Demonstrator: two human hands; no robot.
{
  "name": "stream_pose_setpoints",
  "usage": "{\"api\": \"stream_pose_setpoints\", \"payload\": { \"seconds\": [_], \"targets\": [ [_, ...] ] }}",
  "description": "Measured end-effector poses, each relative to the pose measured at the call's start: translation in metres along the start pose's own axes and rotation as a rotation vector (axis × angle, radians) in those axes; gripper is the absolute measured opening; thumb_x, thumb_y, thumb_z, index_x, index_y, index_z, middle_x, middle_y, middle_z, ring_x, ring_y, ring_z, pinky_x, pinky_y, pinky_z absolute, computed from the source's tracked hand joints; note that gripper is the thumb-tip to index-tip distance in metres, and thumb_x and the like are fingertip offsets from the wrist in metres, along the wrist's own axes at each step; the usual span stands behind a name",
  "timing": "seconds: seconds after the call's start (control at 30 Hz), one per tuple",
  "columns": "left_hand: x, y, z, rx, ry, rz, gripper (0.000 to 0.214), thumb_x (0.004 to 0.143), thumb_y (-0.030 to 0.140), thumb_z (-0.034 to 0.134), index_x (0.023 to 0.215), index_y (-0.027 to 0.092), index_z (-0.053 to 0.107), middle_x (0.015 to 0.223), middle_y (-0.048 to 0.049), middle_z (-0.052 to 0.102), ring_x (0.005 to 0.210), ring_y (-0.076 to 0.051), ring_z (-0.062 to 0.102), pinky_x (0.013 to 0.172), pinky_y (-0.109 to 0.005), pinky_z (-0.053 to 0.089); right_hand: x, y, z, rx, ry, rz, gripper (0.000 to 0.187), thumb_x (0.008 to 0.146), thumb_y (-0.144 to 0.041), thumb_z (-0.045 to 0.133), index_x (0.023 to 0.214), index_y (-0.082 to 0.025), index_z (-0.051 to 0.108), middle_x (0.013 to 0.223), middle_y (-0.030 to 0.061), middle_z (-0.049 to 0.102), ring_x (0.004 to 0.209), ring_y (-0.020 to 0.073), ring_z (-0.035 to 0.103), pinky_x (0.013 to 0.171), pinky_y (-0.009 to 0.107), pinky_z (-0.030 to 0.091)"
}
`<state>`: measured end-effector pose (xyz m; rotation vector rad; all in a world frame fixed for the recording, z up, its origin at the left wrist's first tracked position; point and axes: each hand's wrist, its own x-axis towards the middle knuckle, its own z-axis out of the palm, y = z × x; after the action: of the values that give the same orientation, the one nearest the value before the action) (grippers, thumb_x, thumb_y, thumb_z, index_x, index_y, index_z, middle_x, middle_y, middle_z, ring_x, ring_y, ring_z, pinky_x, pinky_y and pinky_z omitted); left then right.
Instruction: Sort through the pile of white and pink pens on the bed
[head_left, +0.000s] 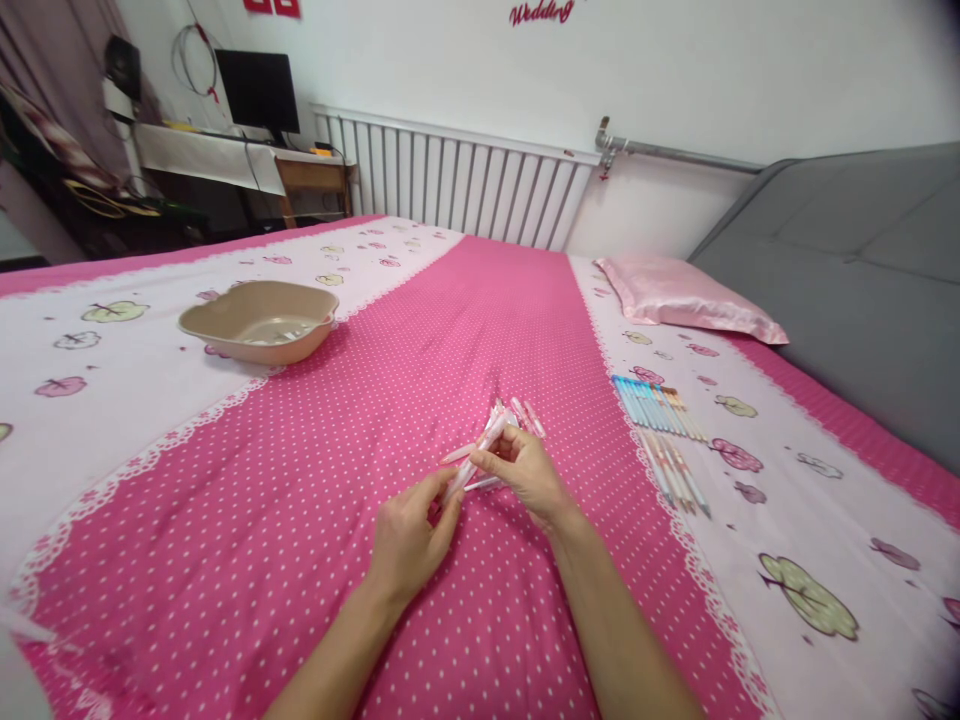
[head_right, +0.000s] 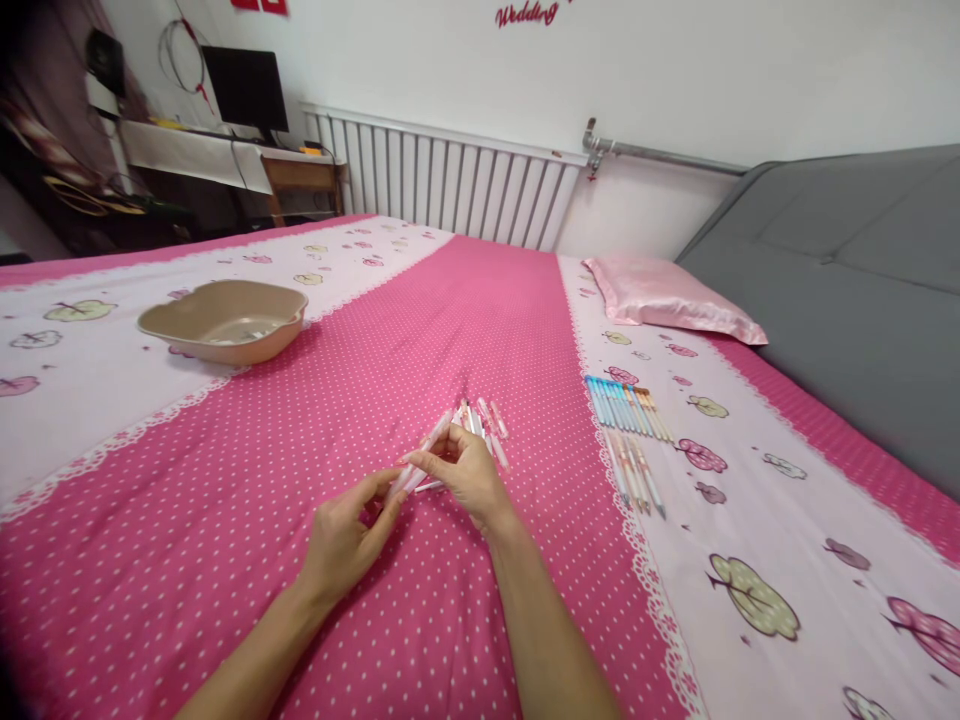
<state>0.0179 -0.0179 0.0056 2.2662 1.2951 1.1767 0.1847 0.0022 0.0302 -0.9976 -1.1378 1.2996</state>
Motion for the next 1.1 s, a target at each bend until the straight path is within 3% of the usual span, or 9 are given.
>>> {"api": "stream_pose_setpoints", "payload": {
  "seconds": [0.13,0.33,0.43,0.57,0.87,0.97,1.1],
  "targets": [
    [0.0,-0.001,0.0,-0.006,-0.003,0.003,0.026,0.087,0.028,0.048,0.107,0.017,0.06,0.07,0.0008,0.068,0.055,-0.011,0.059,0.052,-0.02,0.043,0.0,-0.001,0.001,-0.005,0.002,0.0,0.027,0.065,-0.032,0.077,0.077,-0.018,0.057,0.071,-0.002,0.061,0.065,0.0117,0.06,0.06,0.023,0.049],
    [0.0,0.001,-0.001,-0.04,-0.054,-0.035,0.027,0.09,0.028,0.043,0.109,0.017,0.057,0.077,-0.0011,0.07,0.058,-0.012,0.061,0.056,-0.022,0.044,-0.004,-0.011,0.002,0.092,-0.061,0.002,0.051,0.072,-0.025,0.072,0.118,-0.026,0.051,0.12,0.0053,0.06,0.098,0.0169,0.061,0.077,0.03,0.052],
    [0.0,0.002,-0.002,-0.045,-0.067,-0.042,0.027,0.091,0.028,0.041,0.11,0.018,0.057,0.082,-0.0019,0.07,0.06,-0.013,0.062,0.057,-0.023,0.044,-0.005,-0.012,0.001,0.105,-0.08,0.017,0.055,0.075,-0.025,0.068,0.125,-0.027,0.047,0.114,0.0056,0.065,0.093,0.0168,0.064,0.075,0.03,0.053],
    [0.0,0.002,-0.002,-0.046,-0.067,-0.043,0.027,0.091,0.028,0.041,0.111,0.019,0.056,0.081,-0.0012,0.07,0.06,-0.012,0.061,0.057,-0.023,0.043,-0.004,-0.008,0.0,0.093,-0.089,0.034,0.049,0.072,-0.026,0.071,0.118,-0.024,0.055,0.095,0.0039,0.07,0.081,0.0169,0.066,0.072,0.032,0.054],
    [-0.001,0.001,-0.002,-0.028,-0.066,-0.027,0.025,0.09,0.029,0.043,0.108,0.019,0.057,0.076,-0.0007,0.069,0.057,-0.012,0.06,0.055,-0.022,0.043,-0.002,-0.007,0.003,0.05,0.004,0.016,0.042,0.064,-0.025,0.077,0.103,-0.02,0.06,0.071,-0.0035,0.062,0.069,0.012,0.063,0.066,0.025,0.052],
    [0.0,0.001,-0.003,-0.037,-0.073,-0.029,0.025,0.09,0.029,0.043,0.108,0.019,0.057,0.079,-0.0013,0.07,0.06,-0.012,0.062,0.057,-0.023,0.045,-0.003,-0.01,0.005,0.052,0.006,0.034,0.044,0.063,-0.025,0.078,0.102,-0.021,0.06,0.074,-0.0033,0.061,0.07,0.012,0.061,0.065,0.025,0.051],
    [0.0,0.002,-0.004,-0.051,-0.085,-0.048,0.026,0.091,0.029,0.041,0.11,0.019,0.056,0.085,-0.0024,0.071,0.064,-0.013,0.064,0.06,-0.024,0.046,-0.006,-0.015,0.004,0.109,-0.059,0.033,0.052,0.069,-0.025,0.074,0.117,-0.024,0.054,0.104,0.0033,0.064,0.093,0.0154,0.061,0.077,0.028,0.051]
  ]
}}
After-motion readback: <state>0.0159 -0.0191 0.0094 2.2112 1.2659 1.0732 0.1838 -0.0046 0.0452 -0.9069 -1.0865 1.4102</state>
